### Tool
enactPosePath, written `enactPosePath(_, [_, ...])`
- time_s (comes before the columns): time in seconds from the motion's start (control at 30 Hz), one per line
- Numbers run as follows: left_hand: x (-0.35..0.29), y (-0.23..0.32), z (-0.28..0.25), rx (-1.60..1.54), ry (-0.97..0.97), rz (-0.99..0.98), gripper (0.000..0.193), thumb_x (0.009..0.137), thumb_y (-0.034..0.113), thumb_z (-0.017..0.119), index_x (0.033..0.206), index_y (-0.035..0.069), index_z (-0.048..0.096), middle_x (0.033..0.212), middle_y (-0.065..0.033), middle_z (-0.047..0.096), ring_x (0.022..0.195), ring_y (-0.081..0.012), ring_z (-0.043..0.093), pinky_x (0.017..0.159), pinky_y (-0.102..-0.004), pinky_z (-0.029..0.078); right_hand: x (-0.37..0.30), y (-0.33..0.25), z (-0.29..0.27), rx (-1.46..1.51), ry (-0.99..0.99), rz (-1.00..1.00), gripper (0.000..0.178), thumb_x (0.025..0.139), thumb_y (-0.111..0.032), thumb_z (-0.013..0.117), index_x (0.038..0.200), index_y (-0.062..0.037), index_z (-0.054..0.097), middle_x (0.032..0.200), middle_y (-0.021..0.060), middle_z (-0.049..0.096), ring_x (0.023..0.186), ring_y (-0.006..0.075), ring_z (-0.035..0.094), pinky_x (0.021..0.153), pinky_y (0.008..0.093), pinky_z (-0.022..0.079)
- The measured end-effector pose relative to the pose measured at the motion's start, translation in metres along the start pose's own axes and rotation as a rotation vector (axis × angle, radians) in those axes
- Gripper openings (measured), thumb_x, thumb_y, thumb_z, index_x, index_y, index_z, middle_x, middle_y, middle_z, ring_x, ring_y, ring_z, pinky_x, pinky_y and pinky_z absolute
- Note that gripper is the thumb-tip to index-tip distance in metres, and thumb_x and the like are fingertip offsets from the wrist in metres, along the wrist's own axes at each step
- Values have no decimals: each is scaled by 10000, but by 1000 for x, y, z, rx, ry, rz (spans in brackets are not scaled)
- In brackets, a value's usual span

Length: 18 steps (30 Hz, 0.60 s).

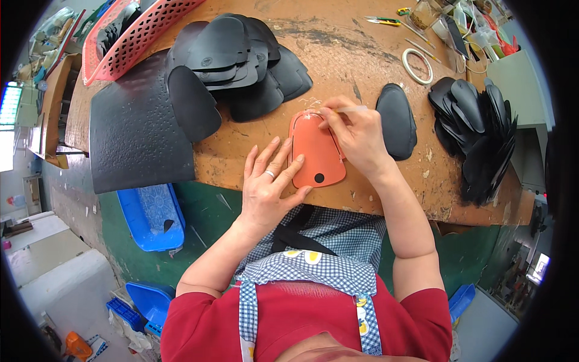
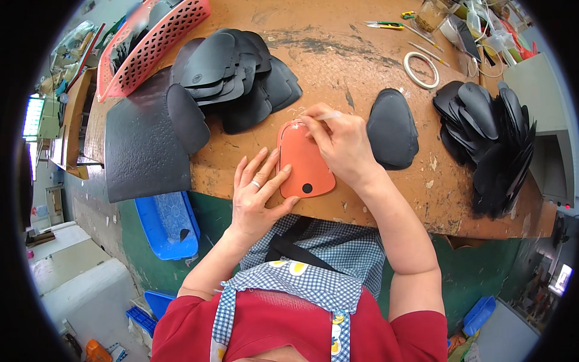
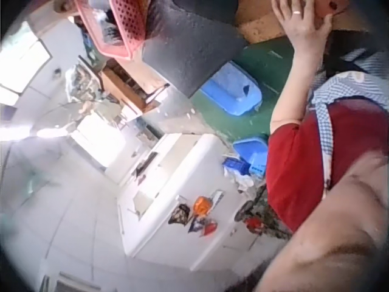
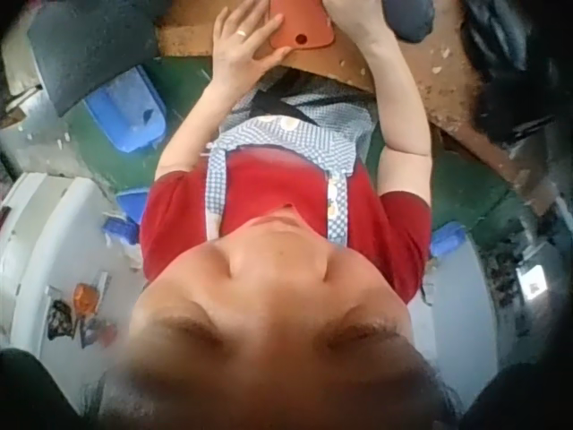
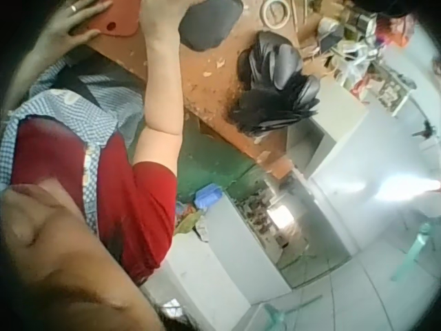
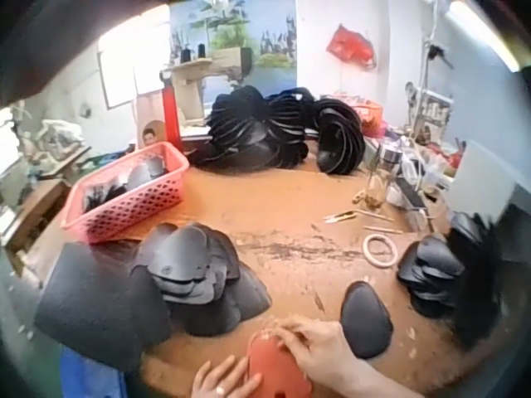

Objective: Manually tracing or marking shoe components on a workbench.

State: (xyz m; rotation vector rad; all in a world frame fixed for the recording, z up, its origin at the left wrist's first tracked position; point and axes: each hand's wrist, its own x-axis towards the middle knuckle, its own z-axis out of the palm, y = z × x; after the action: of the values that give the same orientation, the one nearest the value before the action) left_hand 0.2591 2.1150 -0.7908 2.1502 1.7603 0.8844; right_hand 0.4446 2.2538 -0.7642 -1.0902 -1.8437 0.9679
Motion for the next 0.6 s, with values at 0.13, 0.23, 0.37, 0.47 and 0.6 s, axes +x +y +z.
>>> enactPosePath(0.13, [0,2,1,-11,-6,2,632,736,240,914,1335,152,733,1511,-132,615,1449,-343,515,1225,-562,321,10,10,-2,-17,-89,-18,146,1018,-129,670,1008,10,714,819,168,751,724,255,774,651,343,591])
enactPosePath(0.23, [1,3,1,-32,-17,-10,631,739,241,915,1336,149,732,1511,-132,615,1451,-344,513,1225,-564,321,2,8,-7,-54,-77,0,137,1015,-122,669,1009,8,715,803,162,741,700,254,759,642,342,581])
enactPosePath(0.37, [0,0,0,-11,-21,-4,627,743,242,914,1335,150,732,1512,-132,614,1455,-343,509,1229,-566,318,-38,-8,-17,-79,-11,99,107,1010,-90,665,1012,8,709,782,164,714,665,259,731,630,354,561])
enactPosePath(0.47, [-1,-2,-1,4,-16,-4,624,748,243,911,1337,149,729,1517,-133,609,1460,-344,503,1231,-567,314,-71,-18,-18,-164,-6,68,88,1009,-68,663,1028,9,702,817,163,716,691,272,731,630,368,559])
enactPosePath(0.6, [-1,-2,-4,-3,-13,-14,615,761,248,903,1338,139,723,1543,-132,582,1474,-346,483,1236,-569,307,-76,-27,-15,-130,50,89,71,1003,-48,670,1037,0,710,859,168,729,725,308,732,635,381,560])
